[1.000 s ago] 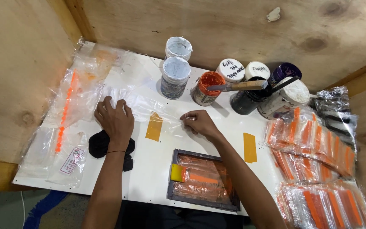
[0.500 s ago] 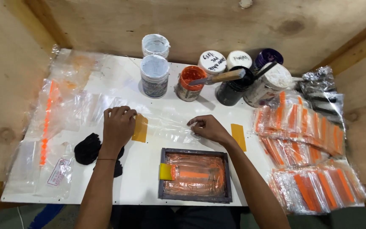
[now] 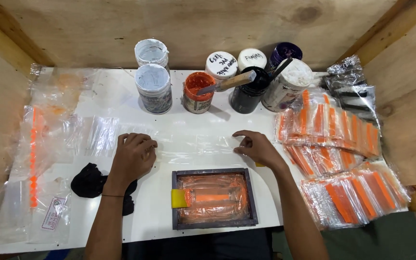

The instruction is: The person uses a squeegee to spread orange ink across a screen printing frame. They then place a clear plastic bag under the frame, press the ink through the screen onto the bag, and set the printed bag aside. This process is repeated with multiple plastic bags.

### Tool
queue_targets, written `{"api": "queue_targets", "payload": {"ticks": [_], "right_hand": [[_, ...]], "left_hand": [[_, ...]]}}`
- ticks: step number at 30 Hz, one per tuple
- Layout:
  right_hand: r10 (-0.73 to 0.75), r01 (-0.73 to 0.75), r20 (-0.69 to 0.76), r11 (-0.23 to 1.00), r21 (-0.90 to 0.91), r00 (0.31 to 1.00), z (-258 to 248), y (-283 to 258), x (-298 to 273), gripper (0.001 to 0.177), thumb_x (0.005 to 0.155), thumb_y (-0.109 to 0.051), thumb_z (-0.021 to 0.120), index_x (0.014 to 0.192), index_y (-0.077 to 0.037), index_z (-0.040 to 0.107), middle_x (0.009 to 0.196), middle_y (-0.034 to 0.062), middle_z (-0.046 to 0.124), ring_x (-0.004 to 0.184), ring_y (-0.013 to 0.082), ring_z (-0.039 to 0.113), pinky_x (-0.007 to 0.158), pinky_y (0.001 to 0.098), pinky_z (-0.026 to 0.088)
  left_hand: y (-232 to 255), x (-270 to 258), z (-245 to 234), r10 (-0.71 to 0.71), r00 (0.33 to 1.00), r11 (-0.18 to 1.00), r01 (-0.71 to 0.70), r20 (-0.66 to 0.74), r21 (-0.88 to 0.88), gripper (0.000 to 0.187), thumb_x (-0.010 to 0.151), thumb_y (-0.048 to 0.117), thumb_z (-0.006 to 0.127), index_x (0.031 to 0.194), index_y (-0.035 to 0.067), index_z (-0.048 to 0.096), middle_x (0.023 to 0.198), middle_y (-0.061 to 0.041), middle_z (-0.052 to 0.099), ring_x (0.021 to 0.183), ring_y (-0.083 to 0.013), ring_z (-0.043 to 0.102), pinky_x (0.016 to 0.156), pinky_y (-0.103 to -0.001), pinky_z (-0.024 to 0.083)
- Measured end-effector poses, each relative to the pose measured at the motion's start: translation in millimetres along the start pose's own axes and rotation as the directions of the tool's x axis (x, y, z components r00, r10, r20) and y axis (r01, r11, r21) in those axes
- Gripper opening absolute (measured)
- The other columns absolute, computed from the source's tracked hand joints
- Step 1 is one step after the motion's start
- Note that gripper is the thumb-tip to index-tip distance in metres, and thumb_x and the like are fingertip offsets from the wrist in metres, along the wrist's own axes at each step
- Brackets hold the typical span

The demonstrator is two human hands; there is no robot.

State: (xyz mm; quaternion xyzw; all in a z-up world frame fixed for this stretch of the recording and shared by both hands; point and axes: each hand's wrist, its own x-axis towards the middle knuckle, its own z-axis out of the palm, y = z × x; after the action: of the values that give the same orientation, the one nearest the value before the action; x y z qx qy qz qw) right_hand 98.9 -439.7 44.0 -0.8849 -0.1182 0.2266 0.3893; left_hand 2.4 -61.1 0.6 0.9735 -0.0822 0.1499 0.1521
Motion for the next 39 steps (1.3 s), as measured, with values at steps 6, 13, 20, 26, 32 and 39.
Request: {"api": "queue_targets", "payload": {"ticks": [6, 13, 20, 26, 32, 39], "right_hand": [[0.051, -0.051, -0.051, 0.999, -0.013, 0.997, -17.7, 12.2, -9.1, 0.055, 0.085, -0.002, 0.076, 0.138, -0.014, 0.066, 0.093, 0.0228, 0.074, 0.087, 0.0333, 0.069, 0.084, 0.0426, 0.056], [0.070, -0.070, -0.161, 0.998, 0.005, 0.984, -14.2, 25.3, -10.2, 0.055, 0.083, -0.002, 0.079, 0.136, -0.011, 0.067, 0.108, 0.0245, 0.072, 0.101, 0.0401, 0.069, 0.092, 0.0443, 0.056], [0.013, -0.059, -0.308, 0.988, -0.143, 0.951, -12.2, 11.0, -15.1, 0.052, 0.083, -0.009, 0.085, 0.132, -0.014, 0.069, 0.130, 0.0226, 0.057, 0.122, 0.0437, 0.061, 0.098, 0.0446, 0.056], [-0.055, 0.012, -0.205, 0.979, -0.204, 0.977, -7.5, 20.4, -16.2, 0.042, 0.081, -0.015, 0.085, 0.121, -0.009, 0.075, 0.118, 0.0239, 0.062, 0.115, 0.0428, 0.061, 0.096, 0.0457, 0.057], [-0.084, 0.043, -0.173, 0.974, -0.224, 0.981, -4.6, 21.6, -15.8, 0.039, 0.084, -0.017, 0.083, 0.122, -0.010, 0.075, 0.115, 0.0228, 0.063, 0.112, 0.0396, 0.061, 0.093, 0.0425, 0.056], [-0.059, 0.016, -0.188, 0.975, -0.222, 0.980, -8.2, 15.9, -18.3, 0.039, 0.086, -0.013, 0.081, 0.124, -0.010, 0.074, 0.119, 0.0225, 0.064, 0.112, 0.0386, 0.064, 0.091, 0.0385, 0.059]], "left_hand": [[-0.2, -0.9, -8.4, -0.042, 0.999, 0.998, 0.042, -0.006, 0.037, 0.019, 0.083, 0.021, 0.075, 0.101, 0.023, 0.079, 0.104, -0.006, 0.076, 0.106, -0.0267, 0.069, 0.105, -0.052, 0.045], [-29.2, -11.9, 8.9, -0.102, 0.984, 0.963, 0.133, -0.144, 0.232, 0.017, 0.086, 0.020, 0.074, 0.101, 0.021, 0.079, 0.101, -0.006, 0.074, 0.103, -0.0243, 0.068, 0.105, -0.048, 0.044], [17.8, 4.2, 8.4, 0.081, 0.994, 0.996, -0.083, -0.080, -0.024, 0.018, 0.082, 0.022, 0.078, 0.100, 0.025, 0.080, 0.108, 0.000, 0.071, 0.111, -0.0228, 0.059, 0.102, -0.044, 0.041], [7.0, -1.1, -10.8, -0.010, 0.999, 0.994, 0.014, 0.038, -0.110, 0.018, 0.081, 0.027, 0.081, 0.099, 0.025, 0.082, 0.106, -0.002, 0.074, 0.112, -0.0253, 0.063, 0.104, -0.044, 0.045], [5.0, -3.3, -13.6, -0.069, 0.995, 0.985, 0.079, 0.073, -0.153, 0.018, 0.080, 0.030, 0.084, 0.097, 0.024, 0.084, 0.105, -0.005, 0.076, 0.111, -0.0271, 0.066, 0.104, -0.045, 0.048], [4.1, -0.1, -10.1, -0.045, 0.995, 0.975, 0.063, 0.091, -0.211, 0.021, 0.080, 0.032, 0.084, 0.098, 0.021, 0.085, 0.104, -0.008, 0.077, 0.109, -0.0266, 0.067, 0.104, -0.042, 0.050]]}}
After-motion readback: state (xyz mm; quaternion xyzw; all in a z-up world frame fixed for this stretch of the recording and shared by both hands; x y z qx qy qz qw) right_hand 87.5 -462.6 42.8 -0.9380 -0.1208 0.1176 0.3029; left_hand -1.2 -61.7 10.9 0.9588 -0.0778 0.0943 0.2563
